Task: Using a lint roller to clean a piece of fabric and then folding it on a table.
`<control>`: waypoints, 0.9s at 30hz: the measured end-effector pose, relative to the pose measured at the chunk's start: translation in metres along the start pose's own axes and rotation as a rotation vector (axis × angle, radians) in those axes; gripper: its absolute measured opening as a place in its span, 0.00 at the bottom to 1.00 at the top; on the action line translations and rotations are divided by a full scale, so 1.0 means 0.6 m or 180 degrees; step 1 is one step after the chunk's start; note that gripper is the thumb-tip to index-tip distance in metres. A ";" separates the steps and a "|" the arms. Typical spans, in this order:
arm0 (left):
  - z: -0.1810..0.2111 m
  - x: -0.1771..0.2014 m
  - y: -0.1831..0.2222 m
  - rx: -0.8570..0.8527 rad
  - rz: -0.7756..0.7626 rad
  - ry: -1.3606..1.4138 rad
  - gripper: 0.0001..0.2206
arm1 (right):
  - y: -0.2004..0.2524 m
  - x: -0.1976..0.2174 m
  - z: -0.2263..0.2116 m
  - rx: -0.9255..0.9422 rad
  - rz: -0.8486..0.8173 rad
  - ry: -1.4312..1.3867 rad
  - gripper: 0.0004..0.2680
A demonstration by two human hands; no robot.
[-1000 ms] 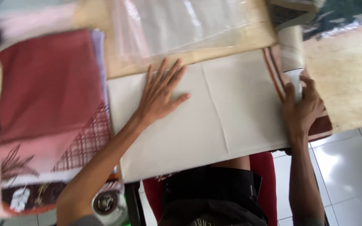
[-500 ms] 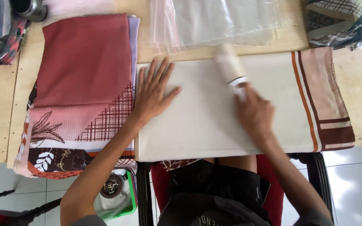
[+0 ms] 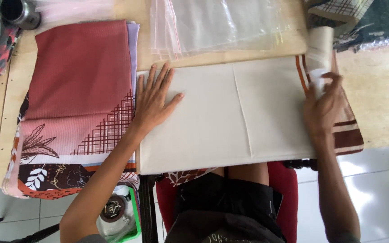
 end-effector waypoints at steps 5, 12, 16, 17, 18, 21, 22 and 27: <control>-0.007 -0.001 0.007 0.0008 -0.0091 0.0121 0.33 | 0.015 -0.035 -0.148 0.0142 -0.0484 -0.0863 0.13; -0.015 -0.001 0.007 0.0210 0.0126 -0.0029 0.33 | 0.083 -0.157 -0.306 0.1174 -0.1596 -0.0688 0.12; -0.007 0.012 0.007 0.0259 0.0243 0.0024 0.31 | 0.086 -0.171 -0.369 0.1409 -0.2149 -0.0505 0.06; -0.009 0.009 0.008 0.0293 0.0251 0.0005 0.31 | 0.087 -0.176 -0.377 0.1439 -0.2160 -0.0529 0.06; -0.009 0.008 0.008 0.0264 0.0309 -0.0046 0.30 | 0.091 -0.185 -0.385 0.1439 -0.2343 -0.0543 0.05; -0.017 -0.001 0.008 0.0271 0.0370 -0.0102 0.30 | 0.091 -0.206 -0.398 0.1460 -0.2511 -0.0626 0.04; -0.020 -0.006 0.007 0.0277 0.0358 -0.0087 0.30 | 0.089 -0.212 -0.400 0.1444 -0.2491 -0.0677 0.05; -0.028 -0.010 0.009 0.0306 0.0350 0.0007 0.31 | 0.051 -0.204 -0.322 0.1222 -0.2166 -0.0993 0.06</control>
Point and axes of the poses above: each hand's wrist, its own y-axis away from the middle knuckle, its own x-axis out of the back of the hand, z = x × y, the point moved 6 cm from there along -y, towards the middle knuckle, and after that the axes turned 2 degrees about -y, right-handed, at the moved point
